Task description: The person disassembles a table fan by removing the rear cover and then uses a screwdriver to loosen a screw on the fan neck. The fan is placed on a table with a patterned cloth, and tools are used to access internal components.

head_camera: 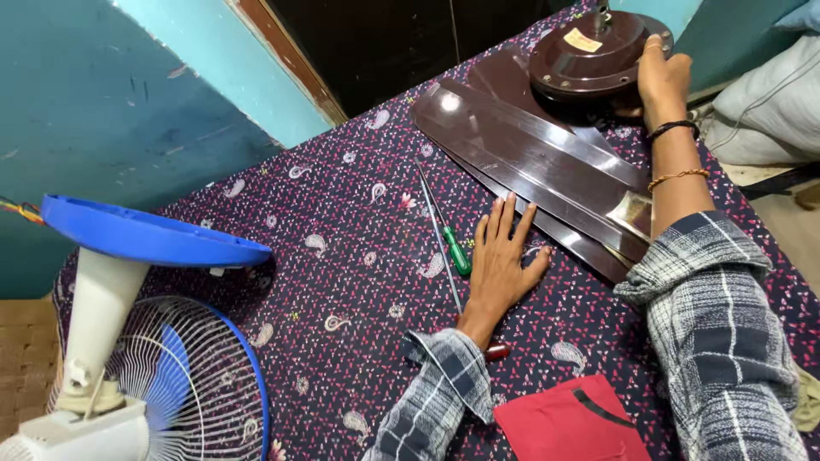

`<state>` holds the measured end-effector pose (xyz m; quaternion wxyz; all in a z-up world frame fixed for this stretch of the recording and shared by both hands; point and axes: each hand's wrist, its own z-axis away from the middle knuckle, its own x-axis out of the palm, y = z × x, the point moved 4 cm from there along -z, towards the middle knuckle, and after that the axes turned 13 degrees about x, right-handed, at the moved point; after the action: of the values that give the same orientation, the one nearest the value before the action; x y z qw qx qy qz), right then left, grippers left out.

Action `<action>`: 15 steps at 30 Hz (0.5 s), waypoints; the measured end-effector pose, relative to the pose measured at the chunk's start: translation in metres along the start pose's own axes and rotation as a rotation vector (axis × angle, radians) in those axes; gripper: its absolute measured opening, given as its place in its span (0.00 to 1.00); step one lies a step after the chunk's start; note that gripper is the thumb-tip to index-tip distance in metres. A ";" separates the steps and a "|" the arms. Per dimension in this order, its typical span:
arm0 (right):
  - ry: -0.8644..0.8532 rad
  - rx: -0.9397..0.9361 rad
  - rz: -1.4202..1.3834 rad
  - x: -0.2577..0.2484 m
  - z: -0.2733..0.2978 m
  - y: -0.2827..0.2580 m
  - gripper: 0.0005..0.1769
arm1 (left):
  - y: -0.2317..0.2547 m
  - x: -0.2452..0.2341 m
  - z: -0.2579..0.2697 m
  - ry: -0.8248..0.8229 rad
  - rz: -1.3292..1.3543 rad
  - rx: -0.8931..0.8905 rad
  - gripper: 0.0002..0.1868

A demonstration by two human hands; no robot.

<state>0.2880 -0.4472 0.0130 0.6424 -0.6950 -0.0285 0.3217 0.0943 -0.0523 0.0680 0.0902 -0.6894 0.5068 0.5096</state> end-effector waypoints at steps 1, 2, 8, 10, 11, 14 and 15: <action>0.007 -0.033 0.038 -0.004 0.007 -0.004 0.34 | 0.001 0.001 0.002 -0.006 -0.006 -0.004 0.40; -0.086 0.063 -0.059 -0.005 0.013 -0.003 0.34 | 0.001 0.002 0.003 -0.013 -0.013 -0.007 0.41; -0.364 0.259 -0.307 -0.014 0.031 -0.014 0.38 | -0.004 0.004 0.003 0.014 0.016 -0.015 0.43; -0.388 0.321 -0.294 -0.015 0.030 -0.016 0.40 | -0.005 0.006 0.003 0.020 0.005 -0.022 0.44; -0.375 0.332 -0.325 -0.018 0.030 -0.014 0.43 | -0.005 0.006 0.004 0.023 -0.002 -0.030 0.45; -0.241 0.332 -0.226 -0.030 0.027 -0.007 0.41 | -0.006 0.006 0.006 0.056 -0.032 -0.005 0.46; -0.140 0.234 -0.217 -0.039 0.024 -0.007 0.40 | -0.007 0.007 0.006 0.066 -0.039 0.000 0.46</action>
<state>0.2480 -0.4424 0.0362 0.7464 -0.5842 -0.1103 0.2991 0.0961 -0.0491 0.0568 0.0831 -0.7157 0.4960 0.4847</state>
